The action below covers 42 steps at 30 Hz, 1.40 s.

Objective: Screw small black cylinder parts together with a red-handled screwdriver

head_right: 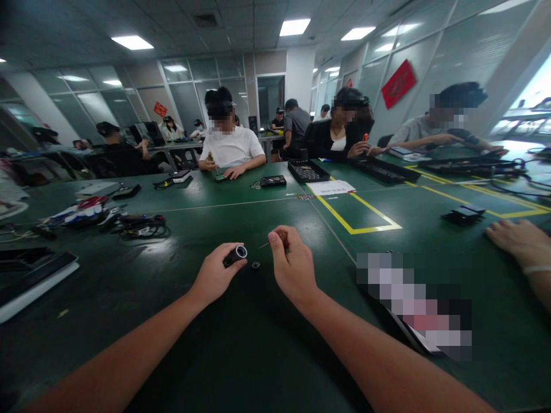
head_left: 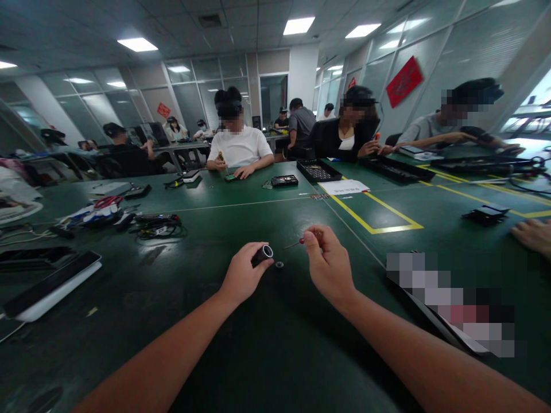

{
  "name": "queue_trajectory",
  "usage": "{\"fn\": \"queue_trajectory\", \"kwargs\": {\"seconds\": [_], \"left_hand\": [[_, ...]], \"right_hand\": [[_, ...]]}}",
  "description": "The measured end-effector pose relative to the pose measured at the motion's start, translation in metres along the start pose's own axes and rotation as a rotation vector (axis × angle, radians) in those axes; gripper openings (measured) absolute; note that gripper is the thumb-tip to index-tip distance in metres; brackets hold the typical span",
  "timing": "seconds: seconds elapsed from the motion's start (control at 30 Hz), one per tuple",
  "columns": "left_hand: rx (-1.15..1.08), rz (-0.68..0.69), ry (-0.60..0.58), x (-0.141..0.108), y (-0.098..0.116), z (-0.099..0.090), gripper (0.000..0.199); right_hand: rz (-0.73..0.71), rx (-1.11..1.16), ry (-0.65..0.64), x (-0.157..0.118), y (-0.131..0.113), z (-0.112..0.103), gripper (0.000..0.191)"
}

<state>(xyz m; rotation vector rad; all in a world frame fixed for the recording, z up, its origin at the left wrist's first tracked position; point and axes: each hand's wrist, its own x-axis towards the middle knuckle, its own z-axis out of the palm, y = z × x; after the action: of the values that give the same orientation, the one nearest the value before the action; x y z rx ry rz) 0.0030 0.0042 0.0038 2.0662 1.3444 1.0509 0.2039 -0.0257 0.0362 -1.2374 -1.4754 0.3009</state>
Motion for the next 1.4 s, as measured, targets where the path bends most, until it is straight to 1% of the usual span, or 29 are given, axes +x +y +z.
{"fn": "queue_trajectory", "kwargs": {"seconds": [0.07,0.17,0.23,0.3,0.37,0.47,0.53,0.6,0.7,0.83,0.97,1.07,1.13,1.2,1.3,1.33,1.4], "left_hand": [[-0.070,-0.031,0.042,0.000,-0.002,0.000,0.039],[-0.224,-0.119,0.013,0.001,-0.002,0.000,0.049],[-0.314,-0.174,-0.030,0.002,0.002,-0.002,0.045],[-0.313,-0.197,-0.064,0.004,0.010,-0.005,0.037],[-0.208,-0.179,-0.105,0.006,0.020,-0.010,0.029],[-0.019,-0.121,-0.226,0.009,0.032,-0.015,0.028],[0.057,-0.102,-0.321,0.011,0.036,-0.015,0.028],[0.125,-0.078,-0.386,0.014,0.034,-0.013,0.025],[0.271,-0.020,-0.420,0.019,0.028,-0.004,0.019],[0.460,-0.015,-0.466,0.028,0.023,0.007,0.022],[0.475,-0.042,-0.514,0.033,0.023,0.009,0.017],[0.434,-0.055,-0.499,0.031,0.023,0.007,0.014],[0.391,-0.069,-0.446,0.029,0.020,0.004,0.013],[0.335,-0.094,-0.367,0.030,0.013,-0.002,0.014],[0.213,-0.132,-0.244,0.035,-0.001,-0.016,0.017],[0.151,-0.166,-0.219,0.036,-0.005,-0.023,0.020],[-0.019,-0.286,-0.194,0.037,-0.014,-0.039,0.026]], "right_hand": [[-0.005,0.010,-0.008,0.000,0.000,0.000,0.023],[-0.017,0.021,-0.020,-0.001,-0.001,0.000,0.022],[-0.023,0.016,-0.025,-0.001,-0.002,-0.001,0.021],[-0.028,0.010,-0.026,-0.001,-0.003,-0.001,0.021],[-0.029,0.015,-0.026,-0.001,-0.004,-0.001,0.021],[-0.030,0.026,-0.016,-0.001,-0.004,-0.001,0.021],[-0.035,0.029,-0.017,-0.002,-0.004,-0.001,0.022],[-0.042,0.033,-0.020,-0.002,-0.004,-0.002,0.023],[-0.050,0.027,-0.024,-0.002,-0.005,-0.003,0.024],[-0.050,0.016,-0.036,-0.002,-0.005,-0.002,0.022],[-0.045,0.009,-0.063,-0.002,-0.005,-0.002,0.021],[-0.045,0.008,-0.082,-0.003,-0.005,-0.002,0.021],[-0.045,0.011,-0.098,-0.003,-0.006,-0.002,0.021],[-0.053,0.011,-0.118,-0.003,-0.007,-0.002,0.021],[-0.067,0.019,-0.137,-0.003,-0.007,-0.003,0.021],[-0.070,0.023,-0.137,-0.003,-0.006,-0.003,0.021],[-0.073,0.026,-0.131,-0.002,-0.005,-0.002,0.021]]}}
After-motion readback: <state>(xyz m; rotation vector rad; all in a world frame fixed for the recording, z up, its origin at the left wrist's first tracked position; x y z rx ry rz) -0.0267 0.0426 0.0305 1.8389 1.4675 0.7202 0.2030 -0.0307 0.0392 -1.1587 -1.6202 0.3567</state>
